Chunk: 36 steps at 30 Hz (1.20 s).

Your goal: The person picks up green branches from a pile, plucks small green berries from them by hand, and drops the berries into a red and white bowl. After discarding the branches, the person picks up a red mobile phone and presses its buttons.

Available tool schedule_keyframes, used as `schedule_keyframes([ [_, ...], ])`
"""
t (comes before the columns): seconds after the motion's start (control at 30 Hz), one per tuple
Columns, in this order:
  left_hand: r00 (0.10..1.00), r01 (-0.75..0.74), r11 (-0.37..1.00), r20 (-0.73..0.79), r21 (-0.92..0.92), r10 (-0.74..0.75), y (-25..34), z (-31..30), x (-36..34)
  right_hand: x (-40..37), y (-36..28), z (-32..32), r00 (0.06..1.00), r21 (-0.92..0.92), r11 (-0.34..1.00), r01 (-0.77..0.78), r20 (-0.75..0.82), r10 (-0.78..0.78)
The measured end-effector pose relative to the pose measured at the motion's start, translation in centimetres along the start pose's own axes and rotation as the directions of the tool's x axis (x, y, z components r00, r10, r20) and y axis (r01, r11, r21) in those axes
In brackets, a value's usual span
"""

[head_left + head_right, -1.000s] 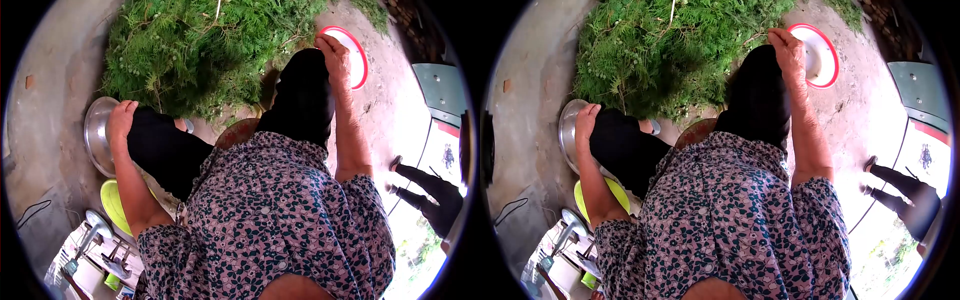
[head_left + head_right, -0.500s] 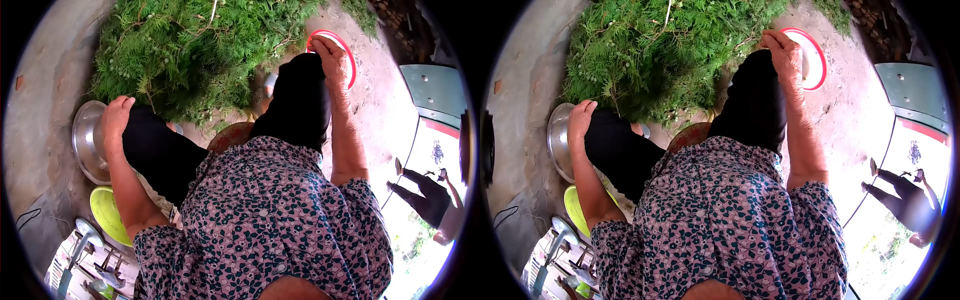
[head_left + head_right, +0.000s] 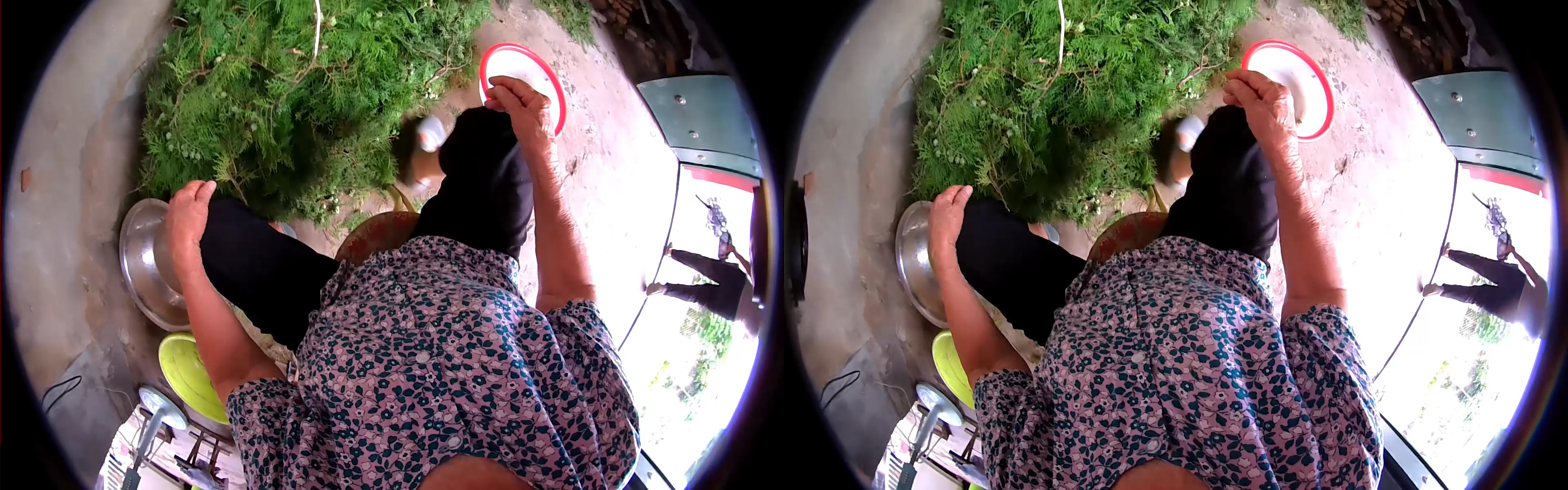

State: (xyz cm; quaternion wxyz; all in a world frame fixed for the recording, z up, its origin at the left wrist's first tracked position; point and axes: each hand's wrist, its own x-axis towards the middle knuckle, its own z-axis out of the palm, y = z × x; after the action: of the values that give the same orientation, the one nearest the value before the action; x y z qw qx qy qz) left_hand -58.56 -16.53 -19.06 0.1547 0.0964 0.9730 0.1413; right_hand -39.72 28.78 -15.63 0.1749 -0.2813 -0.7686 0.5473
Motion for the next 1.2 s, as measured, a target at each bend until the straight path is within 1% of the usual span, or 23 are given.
schedule_keyframes([
  [0.03, 1.0, -0.011, 1.0, 0.0, 0.005, 0.011, 0.1, 0.1, 0.1, -0.2, -0.3, -0.1, 1.0, -0.049, 0.999, 0.001, 0.001, -0.001],
  [0.07, 1.0, -0.023, 1.0, -0.01, 0.008, 0.023, 0.3, 0.1, 0.2, -0.4, -0.5, 0.1, 1.0, -0.043, 0.999, 0.008, -0.011, -0.009],
  [0.13, 0.999, 0.012, 0.999, 0.031, 0.053, -0.014, 1.2, -0.5, -0.2, -0.7, -0.9, 0.5, 1.0, 0.018, 1.0, 0.022, 0.002, -0.022],
  [0.17, 0.999, 0.019, 0.999, 0.042, 0.028, -0.02, 0.9, -0.2, -0.3, -0.7, -0.7, 0.7, 0.996, 0.002, 0.996, 0.085, -0.005, -0.085],
  [0.2, 1.0, -0.013, 0.999, 0.008, 0.039, 0.013, 0.6, 0.1, -0.4, -0.3, -0.5, 1.2, 0.997, -0.02, 0.997, 0.075, 0.003, -0.075],
  [0.27, 0.999, 0.038, 0.999, 0.001, 0.034, -0.038, 2.8, -0.7, -2.1, 0.1, -1.1, 2.1, 0.998, -0.017, 0.999, 0.044, 0.05, -0.043],
  [0.33, 0.999, 0.035, 0.999, 0.016, 0.031, -0.036, 2.5, -0.9, -2.2, 0.8, -1.4, 3.7, 0.994, 0.003, 0.997, 0.077, 0.082, -0.077],
  [0.4, 0.999, 0.02, 1.0, 0.032, -0.013, -0.019, 1.7, -0.8, -1.8, 1.9, -1.0, 5.6, 0.985, 0.004, 0.995, 0.103, 0.139, -0.103],
  [0.47, 0.999, 0.024, 1.0, 0.03, -0.013, -0.024, 2.3, -1.4, -2.0, 2.5, -2.1, 8.1, 0.978, 0.14, 0.99, 0.032, 0.199, -0.06],
  [0.53, 1.0, 0.022, 0.999, -0.013, -0.036, -0.023, 2.7, -1.4, -2.4, 3.5, -2.5, 10.6, 0.957, 0.175, 0.983, -0.052, 0.292, -0.002],
  [0.6, 0.995, -0.002, 0.998, -0.096, -0.069, -0.005, 3.2, -1.1, -3.1, 4.0, -2.4, 13.6, 0.944, 0.088, 0.991, 0.105, 0.304, -0.127],
  [0.67, 0.992, -0.002, 0.998, -0.129, -0.056, -0.005, 3.9, -1.3, -3.9, 3.6, -3.7, 16.2, 0.903, 0.012, 0.981, 0.194, 0.389, -0.184],
  [0.7, 0.986, -0.02, 0.999, -0.164, -0.044, 0.012, 4.5, -1.2, -4.5, 3.6, -2.8, 17.3, 0.85, 0.025, 0.933, 0.359, 0.405, -0.337],
  [0.73, 0.981, -0.034, 0.999, -0.19, -0.041, 0.025, 4.7, -1.2, -4.8, 3.0, -4.1, 18.4, 0.803, 0.048, 0.914, 0.404, 0.459, -0.379],
  [0.8, 0.979, -0.015, 0.998, -0.202, -0.055, 0.003, 4.6, -1.1, -5.2, 2.5, -6.1, 21.5, 0.745, 0.096, 0.846, 0.524, 0.431, -0.51],
  [0.87, 0.963, -0.047, 0.999, -0.265, 0.0, 0.046, 4.1, 0.0, -5.1, 3.1, -7.7, 24.2, 0.727, 0.136, 0.838, 0.528, 0.438, -0.529],
  [0.93, 0.966, -0.021, 1.0, -0.256, -0.017, 0.016, 5.0, -0.6, -5.7, 4.9, -8.0, 26.9, 0.655, 0.024, 0.688, 0.725, 0.283, -0.7],
  [1.0, 0.979, 0.041, 0.997, -0.199, -0.067, -0.053, 5.5, -0.8, -6.0, 6.6, -8.8, 28.7, 0.765, -0.25, 0.725, 0.642, 0.275, -0.582],
  [1.03, 0.979, 0.047, 0.997, -0.192, -0.068, -0.059, 5.5, -0.9, -5.9, 6.6, -10.2, 28.0, 0.872, -0.382, 0.788, 0.482, 0.299, -0.389],
  [1.07, 0.979, 0.053, 0.996, -0.193, -0.072, -0.066, 5.3, -0.8, -6.0, 7.4, -9.2, 28.5, 0.896, -0.474, 0.761, 0.443, 0.255, -0.363],
  [1.13, 0.981, 0.03, 0.997, -0.191, -0.074, -0.044, 5.1, -0.5, -5.7, 7.7, -8.8, 28.6, 0.959, -0.594, 0.757, 0.272, 0.228, -0.165],
  [1.17, 0.981, 0.026, 0.997, -0.192, -0.075, -0.04, 5.8, -0.8, -5.9, 8.1, -8.2, 28.1, 0.959, -0.643, 0.714, 0.276, 0.238, -0.155],
  [1.2, 0.979, 0.02, 0.995, -0.201, -0.096, -0.039, 5.8, -0.7, -5.9, 8.2, -7.6, 28.1, 0.959, -0.645, 0.712, 0.277, 0.234, -0.16],
])
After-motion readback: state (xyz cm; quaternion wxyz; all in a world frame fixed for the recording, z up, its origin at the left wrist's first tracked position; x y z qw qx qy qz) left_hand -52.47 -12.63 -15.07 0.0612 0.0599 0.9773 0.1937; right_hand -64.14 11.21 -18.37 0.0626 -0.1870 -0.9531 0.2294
